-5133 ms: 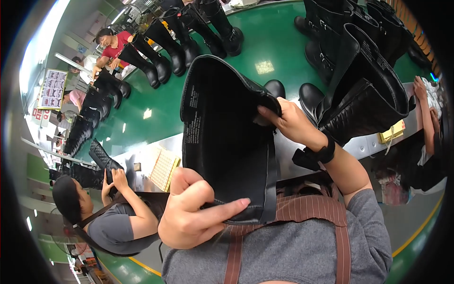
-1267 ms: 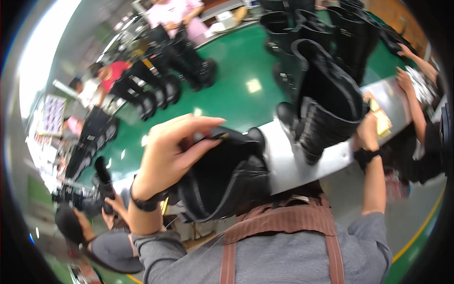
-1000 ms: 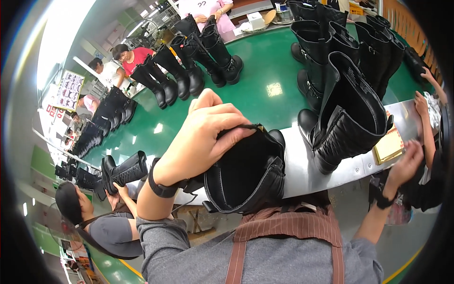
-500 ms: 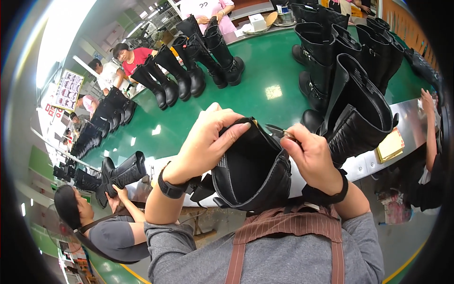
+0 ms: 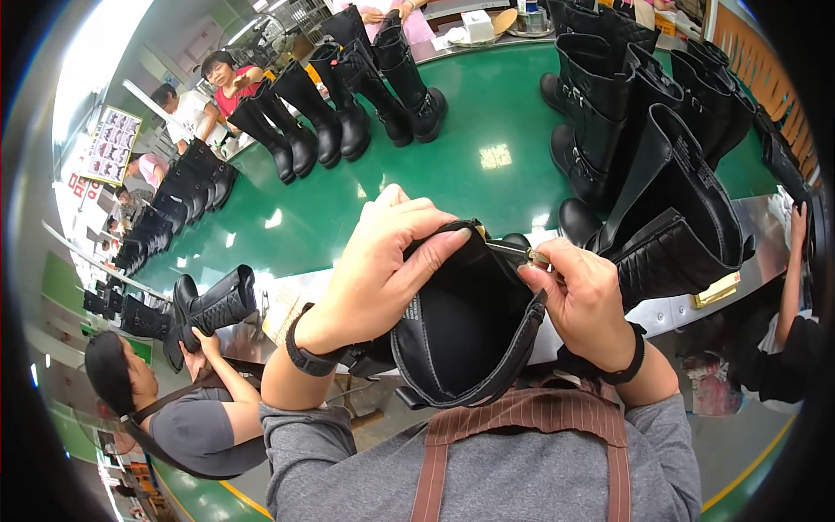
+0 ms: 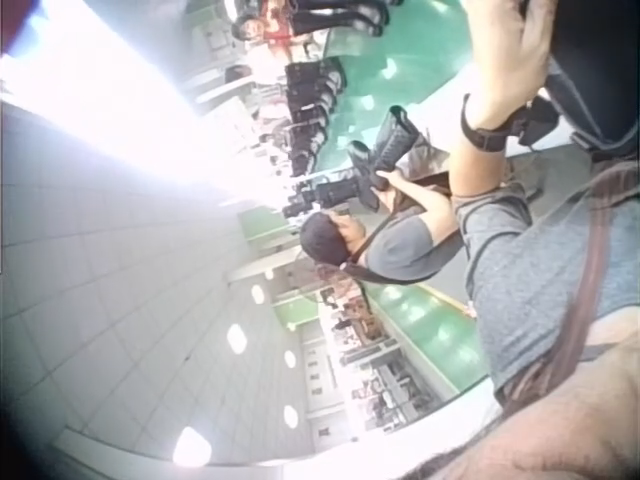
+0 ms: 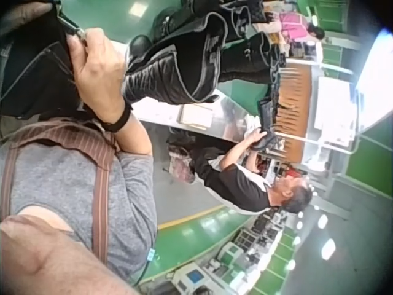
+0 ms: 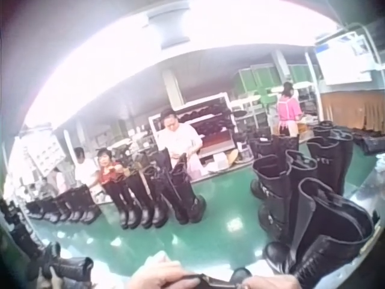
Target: Inspecting and finishing black boots on a shoe manufacturing assembly line.
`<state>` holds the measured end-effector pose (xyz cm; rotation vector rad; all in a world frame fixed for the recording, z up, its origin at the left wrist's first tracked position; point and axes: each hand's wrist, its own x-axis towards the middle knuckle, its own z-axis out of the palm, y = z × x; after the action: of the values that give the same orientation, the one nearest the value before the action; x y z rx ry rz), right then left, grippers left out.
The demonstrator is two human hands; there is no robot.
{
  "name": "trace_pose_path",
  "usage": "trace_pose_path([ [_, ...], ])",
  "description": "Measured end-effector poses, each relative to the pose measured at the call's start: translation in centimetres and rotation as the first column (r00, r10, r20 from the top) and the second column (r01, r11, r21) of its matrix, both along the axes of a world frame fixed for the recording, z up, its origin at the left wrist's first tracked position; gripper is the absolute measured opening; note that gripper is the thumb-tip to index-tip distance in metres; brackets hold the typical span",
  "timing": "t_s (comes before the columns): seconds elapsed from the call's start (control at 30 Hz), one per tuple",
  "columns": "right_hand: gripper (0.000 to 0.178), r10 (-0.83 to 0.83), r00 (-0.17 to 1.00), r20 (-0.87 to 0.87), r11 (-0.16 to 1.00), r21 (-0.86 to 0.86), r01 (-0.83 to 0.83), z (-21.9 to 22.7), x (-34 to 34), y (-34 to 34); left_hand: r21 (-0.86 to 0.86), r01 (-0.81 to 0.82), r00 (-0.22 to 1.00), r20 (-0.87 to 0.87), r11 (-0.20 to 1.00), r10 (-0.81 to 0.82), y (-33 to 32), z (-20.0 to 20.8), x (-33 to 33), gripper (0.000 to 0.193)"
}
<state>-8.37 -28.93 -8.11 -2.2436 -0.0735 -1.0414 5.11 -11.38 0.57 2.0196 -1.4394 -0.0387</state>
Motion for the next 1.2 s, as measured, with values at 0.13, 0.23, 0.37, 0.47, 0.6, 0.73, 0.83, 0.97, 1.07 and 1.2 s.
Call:
trace_pose_path([
  [0.13, 0.020, -0.013, 1.000, -0.022, 1.000, -0.002, 0.013, 0.2, -0.4, -0.3, -0.012, -0.009, 1.000, -0.003, 1.000, 0.009, -0.2, 0.0, -0.3, 0.017],
  [0.23, 0.021, -0.030, 0.999, 0.022, 0.996, -0.086, 0.031, 0.5, -0.7, -0.7, 0.002, -0.007, 1.000, 0.009, 1.000, 0.007, -0.3, 0.1, -0.6, 0.016],
  [0.37, 0.022, -0.051, 0.999, 0.018, 0.988, -0.148, 0.053, 0.8, -1.2, -1.2, 0.009, 0.001, 1.000, 0.027, 1.000, -0.001, -0.6, 0.1, -0.8, 0.015],
  [0.47, 0.021, -0.034, 0.999, -0.035, 0.987, -0.157, 0.029, 0.9, -1.3, -1.3, -0.018, 0.006, 1.000, 0.031, 1.000, -0.006, -0.8, 0.1, -0.9, 0.011],
  [0.6, 0.021, 0.048, 0.996, -0.075, 0.996, 0.083, -0.042, 0.4, -1.1, -0.9, -0.021, 0.002, 1.000, -0.010, 1.000, -0.002, -0.9, 0.0, -1.1, 0.012],
  [0.73, 0.022, 0.111, 0.989, -0.095, 0.971, 0.222, -0.087, -0.1, -1.0, -0.6, -0.024, 0.022, 0.999, -0.024, 0.999, -0.022, -0.9, -0.2, -1.0, 0.009],
  [0.83, 0.021, 0.168, 0.978, -0.121, 0.944, 0.307, -0.124, -0.2, -0.9, -0.4, -0.041, 0.030, 0.998, -0.048, 0.999, -0.032, -0.9, -0.5, -0.9, 0.008],
  [0.97, 0.019, 0.195, 0.973, -0.125, 0.916, 0.377, -0.135, -0.1, -0.8, -0.5, -0.071, 0.032, 0.995, -0.096, 0.997, -0.039, -1.2, -0.7, -0.7, 0.008],
  [1.07, 0.019, 0.236, 0.961, -0.143, 0.888, 0.433, -0.154, -0.1, -0.8, -0.7, -0.055, 0.044, 0.998, -0.048, 0.997, -0.047, -1.3, -0.9, -0.6, 0.009],
  [1.2, 0.021, 0.321, 0.928, -0.190, 0.863, 0.462, -0.204, -0.2, -0.8, -1.4, -0.069, 0.007, 0.996, -0.094, 0.998, -0.014, -1.4, -1.2, -0.7, 0.011],
])
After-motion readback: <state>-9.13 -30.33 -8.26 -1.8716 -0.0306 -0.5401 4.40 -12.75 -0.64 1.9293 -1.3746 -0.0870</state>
